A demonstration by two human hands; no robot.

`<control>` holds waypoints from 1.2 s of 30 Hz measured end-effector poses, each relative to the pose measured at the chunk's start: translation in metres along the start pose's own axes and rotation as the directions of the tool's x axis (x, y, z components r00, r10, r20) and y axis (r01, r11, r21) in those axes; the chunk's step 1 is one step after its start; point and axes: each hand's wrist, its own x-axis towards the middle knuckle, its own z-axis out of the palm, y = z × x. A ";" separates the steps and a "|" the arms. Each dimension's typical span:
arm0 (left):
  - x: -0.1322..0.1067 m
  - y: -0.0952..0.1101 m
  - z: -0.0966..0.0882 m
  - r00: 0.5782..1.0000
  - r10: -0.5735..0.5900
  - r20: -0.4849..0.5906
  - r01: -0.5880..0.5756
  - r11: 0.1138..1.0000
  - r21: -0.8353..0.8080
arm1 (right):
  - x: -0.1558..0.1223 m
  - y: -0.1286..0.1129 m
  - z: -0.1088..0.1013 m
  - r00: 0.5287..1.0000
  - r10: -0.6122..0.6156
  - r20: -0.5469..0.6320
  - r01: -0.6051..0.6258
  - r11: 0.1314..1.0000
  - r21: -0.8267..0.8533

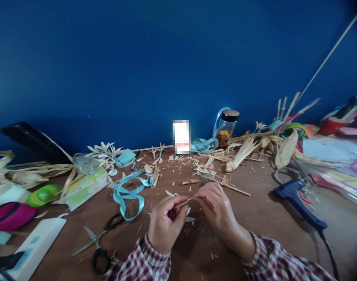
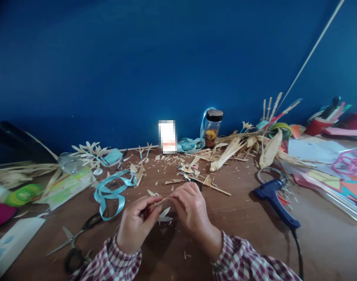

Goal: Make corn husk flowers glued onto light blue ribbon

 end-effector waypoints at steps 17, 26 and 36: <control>0.001 -0.001 -0.001 1.000 -0.022 0.014 0.022 1.000 -0.020 | -0.002 -0.001 0.002 1.000 -0.019 0.020 0.019 1.000 0.004; 0.003 -0.001 -0.005 0.998 -0.010 -0.062 0.008 1.000 -0.029 | 0.000 -0.001 0.002 0.999 -0.033 0.004 0.033 0.999 -0.011; 0.003 -0.003 -0.002 0.998 -0.032 0.052 0.034 0.999 -0.042 | -0.003 -0.005 0.004 0.996 0.072 -0.051 -0.065 0.989 0.134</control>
